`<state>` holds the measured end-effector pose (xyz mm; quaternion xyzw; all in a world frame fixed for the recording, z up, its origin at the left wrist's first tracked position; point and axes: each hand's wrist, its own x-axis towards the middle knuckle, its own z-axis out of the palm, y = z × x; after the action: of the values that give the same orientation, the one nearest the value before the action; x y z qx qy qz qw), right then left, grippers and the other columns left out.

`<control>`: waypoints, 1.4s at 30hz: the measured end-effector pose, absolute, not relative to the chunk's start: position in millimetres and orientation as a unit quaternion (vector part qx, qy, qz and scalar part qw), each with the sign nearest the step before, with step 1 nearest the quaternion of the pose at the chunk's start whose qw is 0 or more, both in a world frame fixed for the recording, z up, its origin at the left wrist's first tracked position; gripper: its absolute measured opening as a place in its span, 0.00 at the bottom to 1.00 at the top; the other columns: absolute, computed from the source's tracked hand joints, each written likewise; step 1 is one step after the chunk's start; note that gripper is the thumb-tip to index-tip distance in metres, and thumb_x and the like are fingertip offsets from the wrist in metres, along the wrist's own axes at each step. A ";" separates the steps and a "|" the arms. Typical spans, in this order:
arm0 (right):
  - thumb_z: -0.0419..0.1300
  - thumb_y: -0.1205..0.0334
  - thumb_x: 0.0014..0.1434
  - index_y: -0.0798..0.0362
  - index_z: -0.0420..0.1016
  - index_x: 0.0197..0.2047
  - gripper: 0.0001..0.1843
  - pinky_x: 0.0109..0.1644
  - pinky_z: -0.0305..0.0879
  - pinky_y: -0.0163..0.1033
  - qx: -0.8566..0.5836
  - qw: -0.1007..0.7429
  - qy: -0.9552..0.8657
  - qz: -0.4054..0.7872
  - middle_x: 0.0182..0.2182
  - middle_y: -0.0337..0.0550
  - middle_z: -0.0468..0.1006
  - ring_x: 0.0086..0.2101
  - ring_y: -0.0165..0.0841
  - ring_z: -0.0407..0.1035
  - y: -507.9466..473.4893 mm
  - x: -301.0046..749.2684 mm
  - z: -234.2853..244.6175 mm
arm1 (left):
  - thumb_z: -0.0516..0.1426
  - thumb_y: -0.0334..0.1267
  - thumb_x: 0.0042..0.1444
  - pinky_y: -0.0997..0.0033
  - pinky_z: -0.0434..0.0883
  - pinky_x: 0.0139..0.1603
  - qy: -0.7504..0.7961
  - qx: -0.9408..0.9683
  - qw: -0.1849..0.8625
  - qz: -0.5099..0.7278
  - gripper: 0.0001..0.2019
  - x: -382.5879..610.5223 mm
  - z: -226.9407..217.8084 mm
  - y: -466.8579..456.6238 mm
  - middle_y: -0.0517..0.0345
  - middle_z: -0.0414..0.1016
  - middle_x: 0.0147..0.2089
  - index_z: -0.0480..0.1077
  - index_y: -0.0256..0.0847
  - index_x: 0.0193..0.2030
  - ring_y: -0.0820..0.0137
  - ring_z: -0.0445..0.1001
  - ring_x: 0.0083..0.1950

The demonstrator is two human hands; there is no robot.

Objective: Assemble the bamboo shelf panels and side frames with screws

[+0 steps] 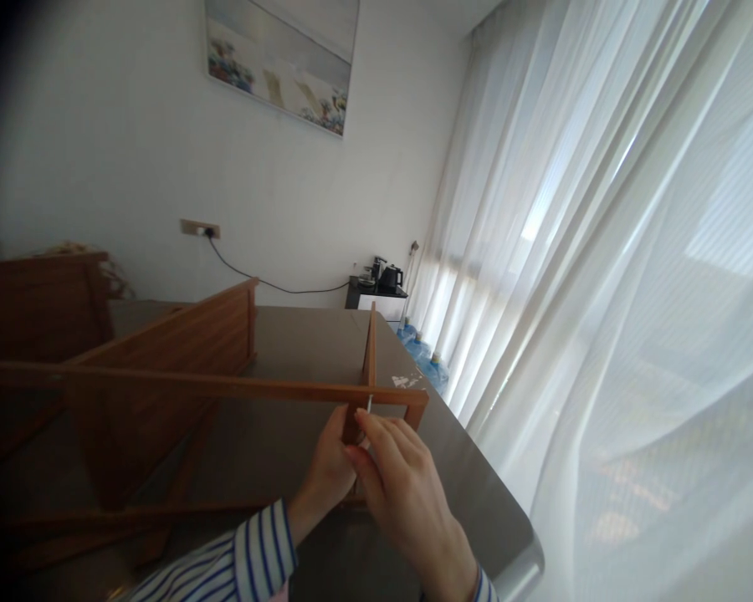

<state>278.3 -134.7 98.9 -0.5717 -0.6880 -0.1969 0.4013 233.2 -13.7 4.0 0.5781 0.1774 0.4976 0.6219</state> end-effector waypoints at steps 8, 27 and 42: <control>0.55 0.63 0.63 0.54 0.73 0.37 0.07 0.31 0.66 0.35 -0.601 0.450 -0.596 -0.285 0.25 0.42 0.76 0.26 0.31 0.70 -122.2 263.9 100.0 | 0.58 0.43 0.50 0.69 0.70 0.27 0.199 0.598 0.599 0.494 0.13 228.9 10.4 -16.5 0.56 0.72 0.33 0.67 0.39 0.40 0.69 0.71 0.29; 0.50 0.55 0.65 0.53 0.70 0.32 0.15 0.28 0.66 0.32 -0.624 0.654 -0.425 -0.049 0.24 0.39 0.75 0.22 0.28 0.68 -150.0 250.4 82.0 | 0.56 0.48 0.53 0.75 0.68 0.19 0.242 0.655 0.556 0.452 0.15 220.3 24.9 -20.8 0.57 0.67 0.35 0.64 0.38 0.40 0.71 0.71 0.28; 0.48 0.58 0.66 0.52 0.68 0.34 0.13 0.27 0.59 0.32 -0.705 0.452 -0.498 -0.226 0.22 0.36 0.70 0.23 0.29 0.66 -134.4 265.0 94.7 | 0.56 0.49 0.53 0.75 0.67 0.15 0.238 0.644 0.584 0.433 0.17 221.5 19.9 -19.2 0.55 0.69 0.37 0.63 0.39 0.44 0.71 0.71 0.26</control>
<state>265.0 -134.4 94.7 -0.7048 -0.4978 -0.2262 0.4520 221.5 -19.2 19.9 0.6443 0.2379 0.4329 0.5838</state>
